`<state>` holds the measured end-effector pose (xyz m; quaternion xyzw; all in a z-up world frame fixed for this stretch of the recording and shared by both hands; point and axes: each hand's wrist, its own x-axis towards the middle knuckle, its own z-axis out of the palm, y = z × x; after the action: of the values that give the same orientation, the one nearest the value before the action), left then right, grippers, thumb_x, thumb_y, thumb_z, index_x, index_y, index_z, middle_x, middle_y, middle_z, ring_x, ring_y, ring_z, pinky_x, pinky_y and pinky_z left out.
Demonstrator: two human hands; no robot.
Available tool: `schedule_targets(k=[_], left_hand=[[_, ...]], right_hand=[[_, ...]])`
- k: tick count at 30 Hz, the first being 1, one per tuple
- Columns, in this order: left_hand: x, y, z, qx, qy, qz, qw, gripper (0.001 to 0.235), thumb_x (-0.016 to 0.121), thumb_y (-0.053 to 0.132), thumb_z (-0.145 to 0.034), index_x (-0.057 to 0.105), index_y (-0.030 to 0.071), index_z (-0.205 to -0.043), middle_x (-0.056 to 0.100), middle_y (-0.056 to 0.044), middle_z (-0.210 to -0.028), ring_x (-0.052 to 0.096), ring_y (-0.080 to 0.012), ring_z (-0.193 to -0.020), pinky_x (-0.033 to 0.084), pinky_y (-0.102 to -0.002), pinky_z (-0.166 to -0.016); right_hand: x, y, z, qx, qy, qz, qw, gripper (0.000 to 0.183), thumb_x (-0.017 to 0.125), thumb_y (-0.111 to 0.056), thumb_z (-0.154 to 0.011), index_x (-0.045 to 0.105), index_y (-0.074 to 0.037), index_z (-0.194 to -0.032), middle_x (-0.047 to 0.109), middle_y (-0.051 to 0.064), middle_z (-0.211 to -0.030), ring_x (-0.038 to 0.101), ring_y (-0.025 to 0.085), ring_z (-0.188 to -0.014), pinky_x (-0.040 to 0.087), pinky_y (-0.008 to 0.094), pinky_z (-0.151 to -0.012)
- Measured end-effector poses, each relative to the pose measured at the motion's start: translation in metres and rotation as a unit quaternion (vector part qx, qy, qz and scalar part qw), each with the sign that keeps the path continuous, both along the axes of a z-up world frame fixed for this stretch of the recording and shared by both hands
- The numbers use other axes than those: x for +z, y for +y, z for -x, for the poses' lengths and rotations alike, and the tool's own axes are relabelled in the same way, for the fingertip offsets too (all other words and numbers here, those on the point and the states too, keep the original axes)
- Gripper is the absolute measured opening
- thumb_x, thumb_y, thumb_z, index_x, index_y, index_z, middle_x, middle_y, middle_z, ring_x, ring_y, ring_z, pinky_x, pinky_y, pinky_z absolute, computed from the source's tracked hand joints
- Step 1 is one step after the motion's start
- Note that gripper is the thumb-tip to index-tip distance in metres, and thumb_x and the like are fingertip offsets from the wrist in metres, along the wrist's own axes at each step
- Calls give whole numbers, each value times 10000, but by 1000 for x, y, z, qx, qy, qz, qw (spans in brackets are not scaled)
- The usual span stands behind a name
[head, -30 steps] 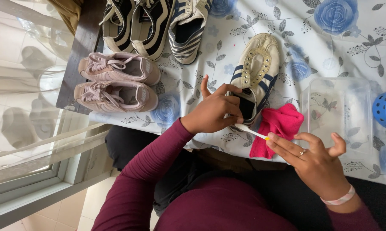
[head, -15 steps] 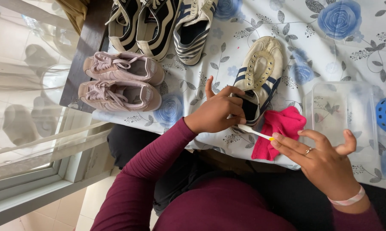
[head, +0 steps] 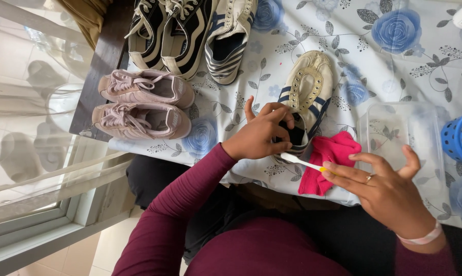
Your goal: The person scrubs the toe and side of a white sneaker with a toothbrush and wipes it with a pink cloth. They repeat this process, alternating between scrubbing and wiping the shoe's surface.
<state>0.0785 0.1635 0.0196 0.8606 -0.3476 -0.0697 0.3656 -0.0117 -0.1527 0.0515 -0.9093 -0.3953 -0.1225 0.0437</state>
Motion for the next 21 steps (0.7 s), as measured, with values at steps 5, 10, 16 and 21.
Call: schedule_targets(k=[5, 10, 16, 21], left_hand=[[1, 1, 2, 10, 6, -2, 1000, 211, 699, 324, -861, 808, 170, -767, 538, 50, -1145, 343, -270, -1398, -160, -729, -1097], [0, 2, 2, 18, 17, 2, 1000, 198, 710, 326, -858, 808, 182, -764, 540, 49, -1194, 323, -267, -1404, -176, -718, -1100], [1, 3, 3, 15, 23, 3, 1000, 187, 722, 302, -855, 799, 171, -747, 542, 59, -1183, 339, -269, -1404, -146, -712, -1107], [2, 4, 4, 18, 31, -2, 999, 195, 704, 295, -870, 787, 174, -742, 548, 49, -1179, 332, -277, -1417, -136, -717, -1106]], right_hand=[[-5, -5, -1, -13, -6, 9, 1000, 701, 647, 46, -902, 596, -454, -1389, 578, -280, -1422, 609, 215, -1204, 156, 678, -1145], [-2, -11, -3, -26, 8, 4, 1000, 667, 655, 22, -904, 603, -449, -1372, 542, -286, -1461, 600, 240, -1239, 144, 666, -1152], [-2, -11, -3, -35, 13, -2, 999, 642, 664, -61, -901, 586, -486, -1376, 562, -291, -1436, 604, 224, -1264, 147, 694, -1143], [-3, 0, 0, -21, -2, 3, 1000, 587, 688, -61, -908, 637, -465, -1330, 577, -283, -1418, 619, 221, -1234, 152, 726, -1137]])
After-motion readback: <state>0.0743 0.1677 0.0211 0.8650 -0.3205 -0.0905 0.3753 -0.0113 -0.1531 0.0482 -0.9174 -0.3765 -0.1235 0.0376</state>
